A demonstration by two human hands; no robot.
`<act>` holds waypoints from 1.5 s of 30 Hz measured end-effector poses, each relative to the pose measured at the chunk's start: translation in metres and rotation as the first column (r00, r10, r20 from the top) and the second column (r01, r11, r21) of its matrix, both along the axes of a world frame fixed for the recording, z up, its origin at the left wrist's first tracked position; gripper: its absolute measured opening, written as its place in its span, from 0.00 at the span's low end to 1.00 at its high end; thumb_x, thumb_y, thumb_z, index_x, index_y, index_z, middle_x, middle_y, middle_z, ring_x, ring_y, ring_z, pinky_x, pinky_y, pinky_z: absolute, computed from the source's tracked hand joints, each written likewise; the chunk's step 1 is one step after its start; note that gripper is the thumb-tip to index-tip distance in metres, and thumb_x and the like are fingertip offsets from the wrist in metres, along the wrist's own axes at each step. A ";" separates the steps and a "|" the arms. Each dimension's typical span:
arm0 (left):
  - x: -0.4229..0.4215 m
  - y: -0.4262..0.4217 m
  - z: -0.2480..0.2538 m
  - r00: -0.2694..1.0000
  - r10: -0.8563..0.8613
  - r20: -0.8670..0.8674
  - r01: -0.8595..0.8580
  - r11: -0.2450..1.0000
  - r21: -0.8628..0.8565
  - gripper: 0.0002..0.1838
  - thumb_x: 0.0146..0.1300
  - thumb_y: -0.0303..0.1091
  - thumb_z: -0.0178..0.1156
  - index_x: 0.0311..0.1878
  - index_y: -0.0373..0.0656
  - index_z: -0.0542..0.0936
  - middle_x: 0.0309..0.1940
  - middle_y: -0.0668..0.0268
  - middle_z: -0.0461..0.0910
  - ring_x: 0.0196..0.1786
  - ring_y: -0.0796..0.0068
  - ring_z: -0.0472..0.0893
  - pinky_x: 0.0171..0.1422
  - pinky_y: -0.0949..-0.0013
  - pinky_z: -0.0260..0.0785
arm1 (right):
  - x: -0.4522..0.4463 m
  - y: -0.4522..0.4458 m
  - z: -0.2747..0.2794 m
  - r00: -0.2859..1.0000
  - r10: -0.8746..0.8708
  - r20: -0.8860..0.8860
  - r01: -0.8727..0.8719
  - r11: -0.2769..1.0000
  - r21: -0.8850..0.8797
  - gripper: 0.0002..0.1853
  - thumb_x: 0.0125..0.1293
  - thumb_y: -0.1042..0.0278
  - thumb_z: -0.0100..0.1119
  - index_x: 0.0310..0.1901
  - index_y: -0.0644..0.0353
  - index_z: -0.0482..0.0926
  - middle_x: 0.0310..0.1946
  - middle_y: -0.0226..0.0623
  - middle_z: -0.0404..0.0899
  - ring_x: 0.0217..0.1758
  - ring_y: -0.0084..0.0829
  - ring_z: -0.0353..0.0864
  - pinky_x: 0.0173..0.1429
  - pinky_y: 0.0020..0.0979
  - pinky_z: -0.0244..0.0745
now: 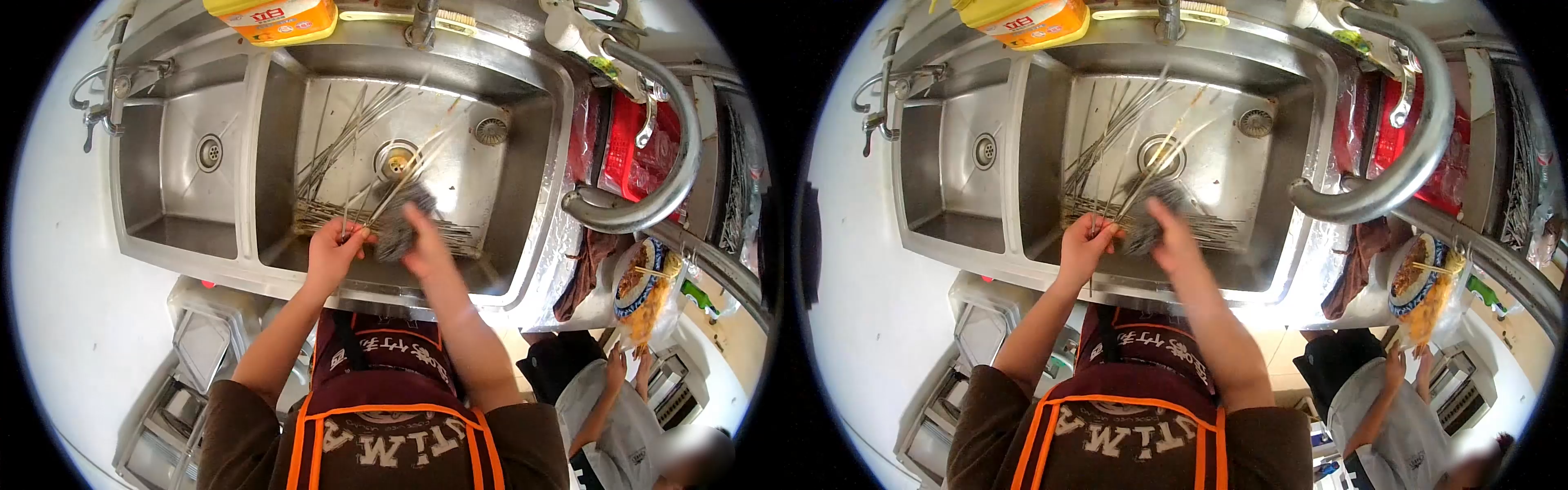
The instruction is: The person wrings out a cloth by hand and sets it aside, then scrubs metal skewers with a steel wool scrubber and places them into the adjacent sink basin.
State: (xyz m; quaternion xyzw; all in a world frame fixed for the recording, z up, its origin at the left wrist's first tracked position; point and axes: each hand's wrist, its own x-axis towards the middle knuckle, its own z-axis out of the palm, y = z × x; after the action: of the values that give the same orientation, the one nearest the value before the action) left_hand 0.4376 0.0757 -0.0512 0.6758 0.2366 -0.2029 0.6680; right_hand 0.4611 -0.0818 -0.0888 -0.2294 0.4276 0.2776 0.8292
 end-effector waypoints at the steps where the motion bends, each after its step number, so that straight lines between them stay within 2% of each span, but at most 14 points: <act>1: -0.003 -0.001 -0.004 1.000 -0.001 -0.003 0.001 1.000 -0.001 0.04 0.59 0.28 0.56 0.32 0.39 0.74 0.25 0.66 0.80 0.20 0.86 0.69 0.24 0.81 0.62 | -0.003 0.014 0.018 0.995 0.089 0.049 -0.086 0.995 -0.055 0.18 0.54 0.68 0.63 0.46 0.61 0.72 0.41 0.36 0.75 0.42 0.32 0.76 0.46 0.37 0.75; 6: -0.011 -0.002 -0.008 1.000 0.006 -0.013 -0.005 0.997 0.075 0.03 0.59 0.28 0.57 0.32 0.40 0.74 0.20 0.71 0.76 0.19 0.88 0.67 0.22 0.81 0.58 | 0.000 0.020 0.018 0.977 0.169 0.131 -0.162 0.985 -0.065 0.14 0.52 0.75 0.62 0.42 0.63 0.74 0.30 0.35 0.78 0.32 0.28 0.78 0.33 0.28 0.76; 11: -0.010 -0.004 -0.001 0.999 0.007 -0.034 -0.006 0.999 0.051 0.04 0.59 0.28 0.57 0.31 0.40 0.73 0.21 0.71 0.77 0.19 0.90 0.65 0.23 0.83 0.56 | 0.031 -0.001 0.006 0.950 0.283 0.131 -0.164 0.811 -0.562 0.16 0.49 0.73 0.65 0.40 0.67 0.75 0.30 0.39 0.78 0.30 0.27 0.78 0.35 0.26 0.75; 13: -0.010 -0.001 0.007 0.999 -0.017 -0.037 0.019 0.998 0.062 0.04 0.59 0.29 0.57 0.30 0.39 0.73 0.22 0.71 0.78 0.20 0.91 0.65 0.24 0.83 0.56 | 0.068 -0.032 0.003 0.888 0.251 0.385 0.073 0.751 -0.657 0.24 0.47 0.67 0.67 0.44 0.71 0.72 0.34 0.43 0.78 0.35 0.32 0.78 0.41 0.32 0.76; 20: -0.001 0.001 0.010 0.994 -0.107 -0.019 0.109 0.977 0.183 0.05 0.59 0.29 0.56 0.30 0.39 0.74 0.21 0.69 0.78 0.22 0.88 0.68 0.27 0.81 0.59 | 0.059 -0.021 -0.006 0.969 0.244 0.027 -0.156 0.698 -0.699 0.48 0.42 0.53 0.70 0.58 0.77 0.56 0.55 0.56 0.66 0.60 0.45 0.64 0.64 0.42 0.57; 23: -0.002 0.005 0.013 0.993 -0.117 -0.034 0.122 0.967 0.226 0.05 0.60 0.29 0.55 0.30 0.39 0.74 0.21 0.69 0.78 0.23 0.87 0.70 0.28 0.80 0.60 | 0.004 0.034 0.026 0.940 0.282 0.193 -0.171 0.878 -0.447 0.35 0.45 0.58 0.69 0.54 0.68 0.67 0.48 0.45 0.73 0.50 0.38 0.72 0.57 0.37 0.64; 27: -0.015 0.019 0.014 0.997 -0.062 -0.047 0.067 0.992 0.104 0.05 0.60 0.29 0.55 0.30 0.38 0.74 0.22 0.68 0.78 0.25 0.86 0.72 0.30 0.80 0.62 | 0.051 -0.009 0.001 0.944 0.316 0.093 -0.194 0.763 -0.617 0.28 0.50 0.69 0.65 0.52 0.70 0.68 0.46 0.46 0.74 0.52 0.36 0.72 0.58 0.39 0.63; 29: -0.024 0.027 0.014 0.991 -0.128 -0.034 0.132 0.981 0.144 0.04 0.60 0.28 0.54 0.31 0.38 0.74 0.23 0.67 0.78 0.25 0.85 0.73 0.31 0.80 0.63 | 0.096 -0.044 -0.027 0.965 0.157 0.208 0.085 0.566 -0.820 0.21 0.52 0.71 0.63 0.46 0.73 0.71 0.39 0.43 0.77 0.41 0.34 0.77 0.49 0.36 0.71; 33: -0.038 0.040 0.018 0.997 -0.004 -0.080 0.009 0.997 0.070 0.04 0.60 0.29 0.55 0.30 0.42 0.72 0.21 0.71 0.77 0.20 0.90 0.62 0.24 0.83 0.54 | 0.141 -0.108 -0.017 0.910 -0.038 0.412 0.296 0.756 -0.584 0.17 0.53 0.64 0.64 0.38 0.69 0.74 0.31 0.42 0.79 0.28 0.32 0.79 0.30 0.31 0.76; 35: -0.030 0.036 0.019 1.000 -0.001 -0.026 0.004 0.994 0.110 0.04 0.60 0.30 0.55 0.30 0.43 0.73 0.21 0.71 0.77 0.19 0.90 0.61 0.24 0.83 0.53 | 0.102 -0.081 -0.014 0.955 0.075 0.287 0.094 0.841 -0.532 0.25 0.53 0.59 0.64 0.48 0.64 0.71 0.44 0.42 0.76 0.44 0.33 0.77 0.44 0.34 0.74; 36: -0.028 0.033 0.019 1.000 0.003 -0.018 -0.001 0.995 0.102 0.04 0.60 0.30 0.55 0.30 0.43 0.73 0.21 0.71 0.77 0.19 0.90 0.61 0.24 0.83 0.53 | 0.081 -0.054 0.007 0.992 0.010 0.123 0.052 0.869 -0.492 0.23 0.55 0.53 0.61 0.48 0.59 0.72 0.36 0.34 0.77 0.36 0.28 0.75 0.41 0.30 0.72; 38: -0.021 0.030 0.017 0.995 -0.012 -0.104 0.022 0.995 0.095 0.05 0.60 0.30 0.55 0.29 0.42 0.72 0.21 0.72 0.77 0.20 0.90 0.62 0.24 0.83 0.54 | 0.028 -0.022 -0.010 0.967 -0.053 0.251 0.073 0.995 -0.069 0.25 0.58 0.50 0.57 0.52 0.57 0.69 0.41 0.36 0.76 0.41 0.30 0.76 0.43 0.35 0.73; 39: -0.020 0.028 0.014 0.994 -0.011 -0.105 0.021 0.995 0.096 0.05 0.60 0.30 0.55 0.29 0.42 0.72 0.21 0.72 0.77 0.20 0.90 0.62 0.24 0.83 0.54 | 0.016 0.004 0.013 0.995 -0.085 0.059 0.086 0.996 -0.021 0.24 0.58 0.55 0.58 0.53 0.56 0.68 0.41 0.35 0.76 0.42 0.31 0.77 0.45 0.35 0.74; 45: -0.025 0.025 0.002 0.999 -0.035 -0.037 0.038 0.994 0.101 0.04 0.60 0.29 0.55 0.32 0.39 0.74 0.22 0.71 0.78 0.23 0.89 0.68 0.27 0.81 0.59 | -0.004 0.039 0.010 0.971 0.195 0.136 -0.194 0.981 -0.022 0.24 0.51 0.69 0.65 0.49 0.64 0.69 0.42 0.41 0.75 0.43 0.33 0.76 0.44 0.35 0.74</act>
State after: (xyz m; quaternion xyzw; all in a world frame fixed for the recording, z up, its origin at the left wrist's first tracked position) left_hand 0.4124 0.1005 -0.0495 0.7094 0.2461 -0.2148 0.6246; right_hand 0.4566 -0.0429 -0.0790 -0.2921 0.3462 0.3394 0.8244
